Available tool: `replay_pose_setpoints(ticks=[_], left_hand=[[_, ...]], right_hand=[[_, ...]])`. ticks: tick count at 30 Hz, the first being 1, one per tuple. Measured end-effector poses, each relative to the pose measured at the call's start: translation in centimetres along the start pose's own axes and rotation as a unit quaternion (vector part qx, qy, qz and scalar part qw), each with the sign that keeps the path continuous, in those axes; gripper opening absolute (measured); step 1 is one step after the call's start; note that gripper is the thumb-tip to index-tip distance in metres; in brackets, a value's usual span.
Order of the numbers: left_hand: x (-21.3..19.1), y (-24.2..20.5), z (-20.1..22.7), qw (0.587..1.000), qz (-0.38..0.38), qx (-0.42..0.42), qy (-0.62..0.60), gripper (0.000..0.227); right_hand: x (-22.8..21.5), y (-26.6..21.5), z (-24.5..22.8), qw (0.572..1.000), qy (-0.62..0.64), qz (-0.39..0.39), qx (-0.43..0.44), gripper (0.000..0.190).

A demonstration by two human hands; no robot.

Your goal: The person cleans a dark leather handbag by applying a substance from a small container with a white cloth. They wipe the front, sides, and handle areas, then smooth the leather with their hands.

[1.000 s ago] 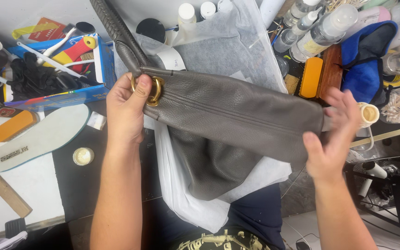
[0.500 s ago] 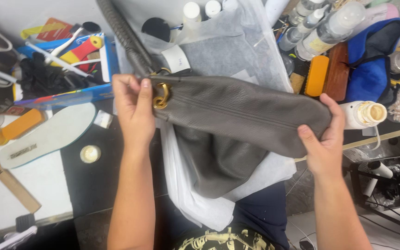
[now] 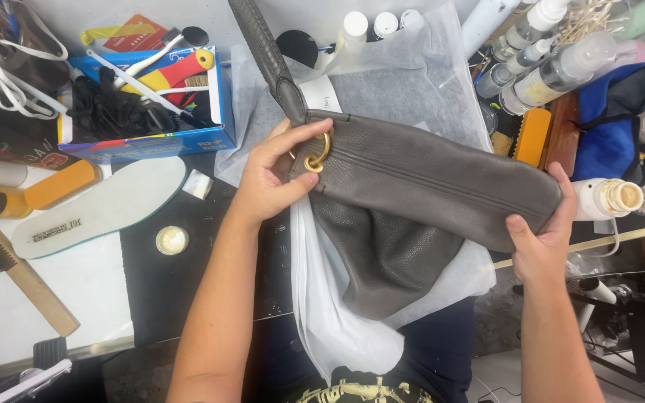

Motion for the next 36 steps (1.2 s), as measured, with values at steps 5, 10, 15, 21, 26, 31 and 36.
replay_pose_setpoints(ticks=[5,10,15,21,26,31,36], left_hand=[[-0.1,0.0,-1.0,0.993,-0.046,0.001,-0.106,0.069],[-0.4,-0.1,-2.1,0.988,-0.058,-0.002,-0.140,0.074],[-0.1,-0.2,-3.2,0.988,-0.044,0.032,-0.144,0.072],[0.6,-0.1,-4.5,0.984,-0.018,0.070,-0.166,0.073],[1.0,-0.8,-3.9,0.976,-0.008,0.055,-0.212,0.065],[1.0,-1.0,-3.7,0.983,-0.002,0.050,-0.179,0.064],[1.0,-0.5,-4.7,0.982,-0.005,0.085,-0.166,0.063]], right_hand=[[-0.3,-1.0,1.1,1.000,0.002,0.016,-0.013,0.102],[-1.6,0.2,-0.7,0.995,0.061,-0.025,0.069,0.104],[-1.5,2.0,-3.0,1.000,-0.016,0.000,-0.018,0.062],[15.2,0.2,-12.1,0.895,-0.230,-0.217,-0.313,0.031],[34.9,1.5,-12.5,0.788,-0.123,-0.518,-0.309,0.043],[40.1,1.9,-8.7,0.740,-0.214,-0.544,-0.332,0.043],[41.3,3.6,-5.2,0.715,-0.332,-0.504,-0.353,0.018]])
Point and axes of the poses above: each hand's wrist, its own y-axis towards the middle knuckle, its own x-axis out of the palm, z = x × y, the point moved 1 cm from there along y, towards the middle knuckle, and after that the axes turned 12 degrees about -x, right-handed, at the moved point
